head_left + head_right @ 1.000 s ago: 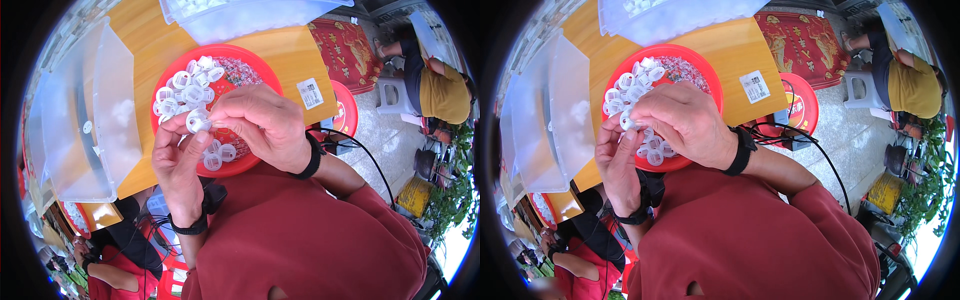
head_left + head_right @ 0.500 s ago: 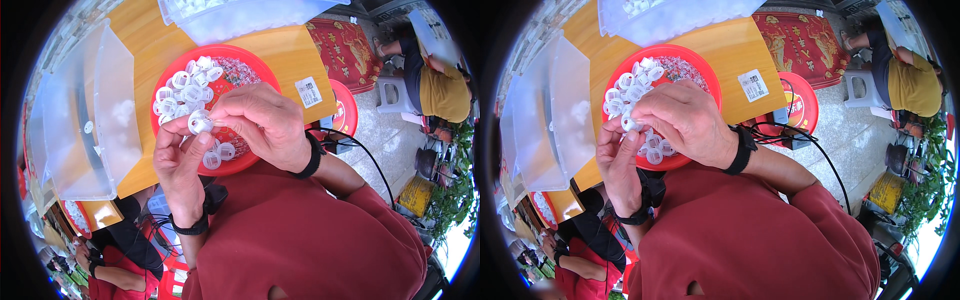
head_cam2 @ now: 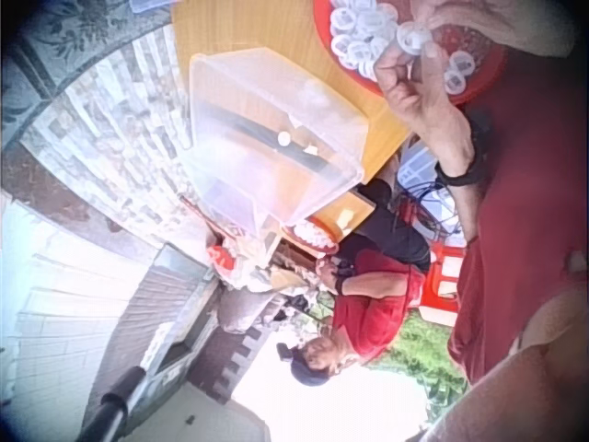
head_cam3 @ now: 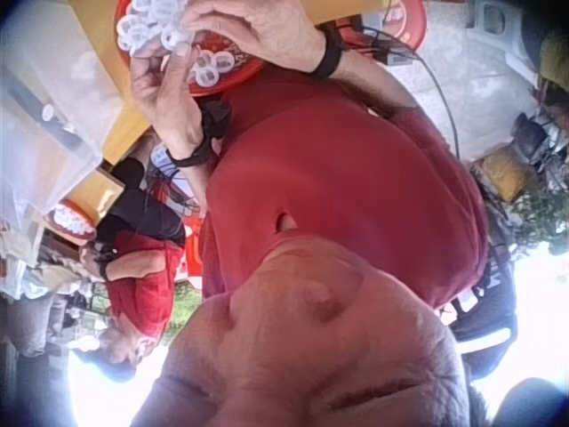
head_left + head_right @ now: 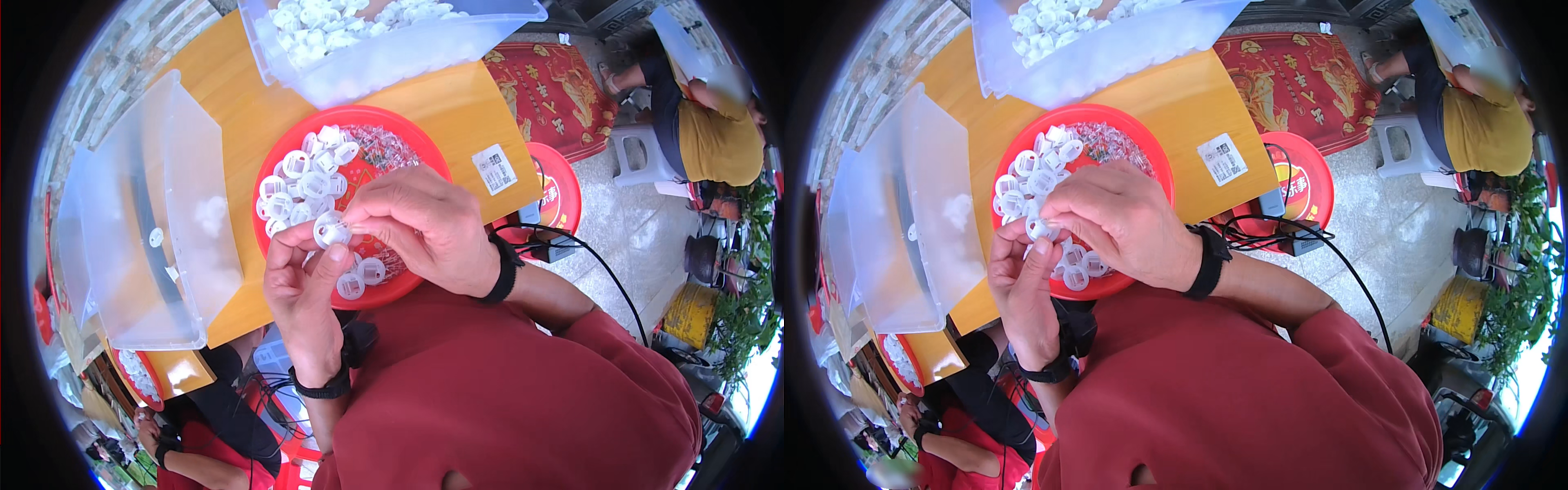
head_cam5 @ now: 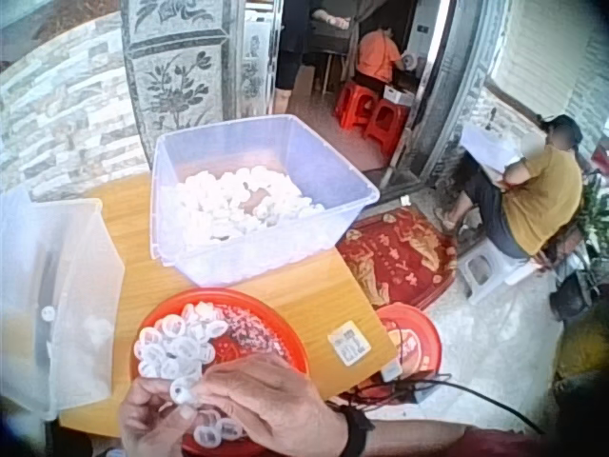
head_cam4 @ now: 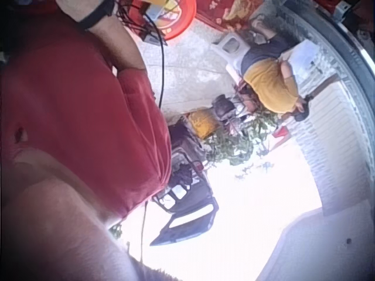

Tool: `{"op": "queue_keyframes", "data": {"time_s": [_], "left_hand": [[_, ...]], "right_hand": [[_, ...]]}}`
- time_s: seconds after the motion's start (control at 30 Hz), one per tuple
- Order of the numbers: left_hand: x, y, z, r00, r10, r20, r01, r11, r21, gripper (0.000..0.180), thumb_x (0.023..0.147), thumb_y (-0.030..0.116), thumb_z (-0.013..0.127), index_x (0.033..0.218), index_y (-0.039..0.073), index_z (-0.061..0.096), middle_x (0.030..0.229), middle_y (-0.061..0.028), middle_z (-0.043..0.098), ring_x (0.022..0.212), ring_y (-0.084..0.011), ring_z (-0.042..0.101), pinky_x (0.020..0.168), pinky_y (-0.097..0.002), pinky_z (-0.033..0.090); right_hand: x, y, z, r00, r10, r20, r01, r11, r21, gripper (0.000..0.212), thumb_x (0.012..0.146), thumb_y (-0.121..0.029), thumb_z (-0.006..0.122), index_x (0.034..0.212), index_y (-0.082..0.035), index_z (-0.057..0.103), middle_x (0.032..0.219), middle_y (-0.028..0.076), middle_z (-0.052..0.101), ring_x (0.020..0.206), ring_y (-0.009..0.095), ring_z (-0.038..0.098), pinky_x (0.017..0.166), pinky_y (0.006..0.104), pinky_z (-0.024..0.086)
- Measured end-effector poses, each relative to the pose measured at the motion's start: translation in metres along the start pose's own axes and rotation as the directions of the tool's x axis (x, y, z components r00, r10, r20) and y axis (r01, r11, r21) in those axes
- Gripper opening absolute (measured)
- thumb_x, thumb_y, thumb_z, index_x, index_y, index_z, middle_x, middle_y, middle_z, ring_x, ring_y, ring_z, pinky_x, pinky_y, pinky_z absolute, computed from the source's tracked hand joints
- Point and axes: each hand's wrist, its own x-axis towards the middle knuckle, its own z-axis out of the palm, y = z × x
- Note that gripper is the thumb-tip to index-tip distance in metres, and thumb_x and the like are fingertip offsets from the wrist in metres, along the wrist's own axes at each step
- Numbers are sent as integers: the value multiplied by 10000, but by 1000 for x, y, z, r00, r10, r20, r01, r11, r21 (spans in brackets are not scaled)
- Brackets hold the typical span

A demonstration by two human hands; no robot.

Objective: Assembling small white plastic components by hand in a manufacturing setting.

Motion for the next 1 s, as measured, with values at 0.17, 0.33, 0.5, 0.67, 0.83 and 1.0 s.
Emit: {"op": "queue_keyframes", "data": {"time_s": [0.17, 0.33, 0.5, 0.67, 0.83, 1.0], "left_hand": [[6, -14, -5, 992, -61, -112, 63, 998, 14, 215, 881, 1, 635, 1082, 31, 564, 970, -53, 622, 888, -153, 663, 747, -213, 549], [0, -17, 4, 986, 70, -149, -57, 994, 91, 231, 857, -5, 672, 1057, 19, 559, 938, -63, 608, 829, -139, 639, 713, -232, 533], [-3, -6, 16, 977, 185, -110, -137, 928, 346, 294, 811, 35, 733, 1065, 16, 586, 992, -63, 615, 892, -160, 575, 811, -292, 479], [2, -9, 14, 964, 258, -65, -225, 920, 321, 259, 819, 15, 723, 1037, 24, 584, 939, -49, 614, 860, -142, 572, 757, -281, 487], [2, -17, 12, 952, 295, -76, -252, 903, 348, 252, 835, -19, 691, 1055, 9, 571, 960, -73, 630, 866, -143, 603, 775, -275, 509], [-5, -12, 20, 947, 310, -88, -260, 895, 362, 254, 855, -49, 652, 1088, -12, 560, 995, -104, 642, 907, -153, 625, 808, -278, 523]], "right_hand": [[-8, 13, 5, 995, 82, 54, -84, 996, 25, 117, 852, -91, 679, 964, -68, 656, 921, 47, 664, 875, 229, 648, 777, 359, 484], [-14, 2, 4, 1000, -12, 16, 14, 986, -165, 91, 898, -163, 624, 955, -92, 618, 890, 31, 634, 848, 224, 622, 775, 366, 452], [-14, 0, -4, 1000, 23, -21, -26, 987, -157, 100, 895, -167, 633, 962, -94, 642, 914, 40, 653, 865, 229, 631, 809, 372, 465], [-12, -2, -3, 998, 65, -28, -69, 976, -206, 95, 875, -170, 667, 944, -104, 673, 900, 26, 675, 846, 211, 642, 793, 358, 473], [-12, -7, -1, 996, -40, -76, 19, 968, -249, 80, 897, -177, 620, 939, -110, 632, 890, 35, 646, 847, 221, 619, 790, 365, 434], [-14, -12, -2, 995, -54, -84, 28, 960, -279, 78, 882, -177, 635, 925, -112, 628, 878, 32, 650, 818, 218, 621, 785, 361, 432]]}}
